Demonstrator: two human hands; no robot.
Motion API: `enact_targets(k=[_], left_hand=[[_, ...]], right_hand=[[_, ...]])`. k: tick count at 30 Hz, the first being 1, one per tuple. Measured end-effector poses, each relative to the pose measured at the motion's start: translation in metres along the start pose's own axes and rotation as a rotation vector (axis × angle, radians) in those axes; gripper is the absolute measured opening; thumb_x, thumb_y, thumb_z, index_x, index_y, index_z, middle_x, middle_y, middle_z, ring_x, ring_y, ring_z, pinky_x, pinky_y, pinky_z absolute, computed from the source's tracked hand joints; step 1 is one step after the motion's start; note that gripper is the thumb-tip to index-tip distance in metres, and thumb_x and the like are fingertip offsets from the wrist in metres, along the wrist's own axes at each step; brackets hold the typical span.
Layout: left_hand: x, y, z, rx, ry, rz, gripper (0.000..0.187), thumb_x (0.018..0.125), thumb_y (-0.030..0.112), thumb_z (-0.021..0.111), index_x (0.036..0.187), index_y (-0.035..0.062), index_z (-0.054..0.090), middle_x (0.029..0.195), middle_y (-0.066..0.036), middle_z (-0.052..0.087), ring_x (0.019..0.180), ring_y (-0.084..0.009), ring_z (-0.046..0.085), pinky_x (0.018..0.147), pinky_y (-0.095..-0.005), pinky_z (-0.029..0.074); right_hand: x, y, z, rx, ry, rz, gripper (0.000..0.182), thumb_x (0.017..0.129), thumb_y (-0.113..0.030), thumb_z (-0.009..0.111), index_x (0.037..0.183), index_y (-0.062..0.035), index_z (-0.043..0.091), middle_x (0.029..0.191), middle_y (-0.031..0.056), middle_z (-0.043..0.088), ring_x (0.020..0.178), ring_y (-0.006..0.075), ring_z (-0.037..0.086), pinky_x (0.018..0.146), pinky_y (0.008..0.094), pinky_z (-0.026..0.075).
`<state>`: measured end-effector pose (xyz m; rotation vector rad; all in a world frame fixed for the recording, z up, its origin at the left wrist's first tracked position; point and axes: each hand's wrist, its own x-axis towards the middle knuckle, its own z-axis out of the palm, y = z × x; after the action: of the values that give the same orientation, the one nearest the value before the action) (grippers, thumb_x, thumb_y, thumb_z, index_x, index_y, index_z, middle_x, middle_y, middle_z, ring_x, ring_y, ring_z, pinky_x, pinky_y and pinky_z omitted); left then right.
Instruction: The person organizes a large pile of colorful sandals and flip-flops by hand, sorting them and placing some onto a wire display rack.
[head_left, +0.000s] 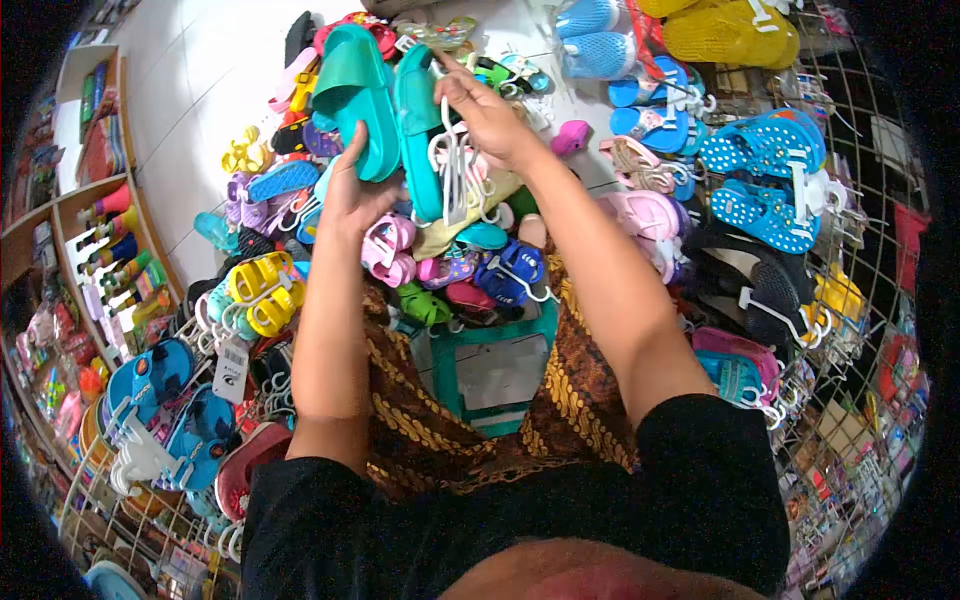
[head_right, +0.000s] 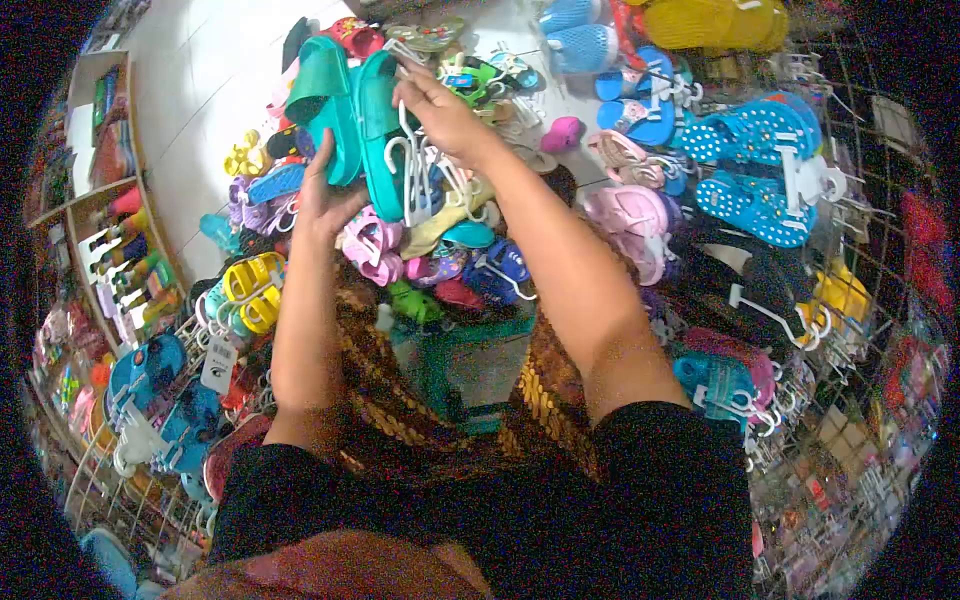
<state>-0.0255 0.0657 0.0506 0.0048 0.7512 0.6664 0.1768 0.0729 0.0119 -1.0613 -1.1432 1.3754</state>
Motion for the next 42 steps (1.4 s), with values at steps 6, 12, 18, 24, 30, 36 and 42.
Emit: enact_targets(k=[6,12,18,24,30,36,42], left_hand=[[0.006,-0.005,-0.016,0.279,0.211,0.114,0.046,0.089,0.033,0.061,0.124,0.0067,0.048,0.117,-0.008,0.058,0.109,-0.0252,0.055,0.097,-0.0538,0.038],[-0.002,0.001,-0.011,0.427,0.119,0.278,0.037,0.090,0.018,0.059,0.122,0.0053,0.046,0.114,-0.009,0.057,0.102,-0.0236,0.057,0.091,-0.0467,0.045],[0.002,-0.005,-0.029,0.382,0.080,0.205,0.036,0.084,0.007,0.059,0.118,0.0031,0.047,0.110,-0.012,0.056,0.101,-0.0259,0.056,0.090,-0.0473,0.046],[0.003,-0.010,-0.031,0.484,0.090,0.205,0.037,0.080,-0.001,0.056,0.115,0.0017,0.047,0.111,-0.011,0.056,0.103,-0.0268,0.056,0.094,-0.0476,0.045],[0.006,-0.009,-0.040,0.320,0.088,0.219,0.044,0.077,-0.004,0.054,0.119,-0.0015,0.043,0.117,-0.013,0.052,0.109,-0.0292,0.052,0.096,-0.0507,0.044],[0.010,-0.009,-0.056,0.315,0.049,0.235,0.040,0.076,-0.003,0.054,0.115,-0.0053,0.044,0.115,-0.016,0.051,0.109,-0.0316,0.051,0.099,-0.0546,0.042],[0.006,-0.010,-0.048,0.397,0.053,0.211,0.040,0.078,-0.001,0.055,0.116,-0.0053,0.044,0.117,-0.017,0.050,0.109,-0.0330,0.052,0.098,-0.0571,0.041]], right_hand=[[0.002,0.004,-0.015,-0.349,-0.085,0.027,0.033,0.098,-0.033,0.043,0.087,-0.0049,0.056,0.090,0.0044,0.049,0.092,0.0153,0.045,0.087,0.0287,0.037],[0.001,-0.002,-0.023,-0.243,0.168,0.145,0.034,0.097,-0.028,0.045,0.085,0.0018,0.058,0.067,0.0109,0.054,0.064,0.0170,0.046,0.065,0.0339,0.042],[0.004,-0.011,-0.044,-0.342,0.261,0.233,0.033,0.098,-0.031,0.045,0.089,-0.0014,0.056,0.083,0.0067,0.056,0.078,0.0142,0.047,0.072,0.0315,0.041],[0.009,0.014,-0.043,-0.473,0.345,0.104,0.034,0.095,-0.026,0.046,0.084,0.0031,0.058,0.066,0.0109,0.055,0.063,0.0163,0.049,0.061,0.0356,0.042],[0.003,-0.016,-0.040,-0.331,0.340,0.227,0.035,0.095,-0.028,0.047,0.080,0.0020,0.059,0.057,0.0094,0.050,0.052,0.0161,0.047,0.048,0.0361,0.039],[0.000,-0.021,-0.037,-0.392,0.268,0.327,0.037,0.094,-0.034,0.046,0.089,0.0005,0.060,0.083,0.0246,0.060,0.078,0.0368,0.060,0.073,0.0462,0.046],[0.002,-0.012,-0.039,-0.448,0.324,0.303,0.040,0.095,-0.036,0.045,0.090,0.0015,0.059,0.073,0.0184,0.057,0.064,0.0262,0.055,0.061,0.0420,0.045]])
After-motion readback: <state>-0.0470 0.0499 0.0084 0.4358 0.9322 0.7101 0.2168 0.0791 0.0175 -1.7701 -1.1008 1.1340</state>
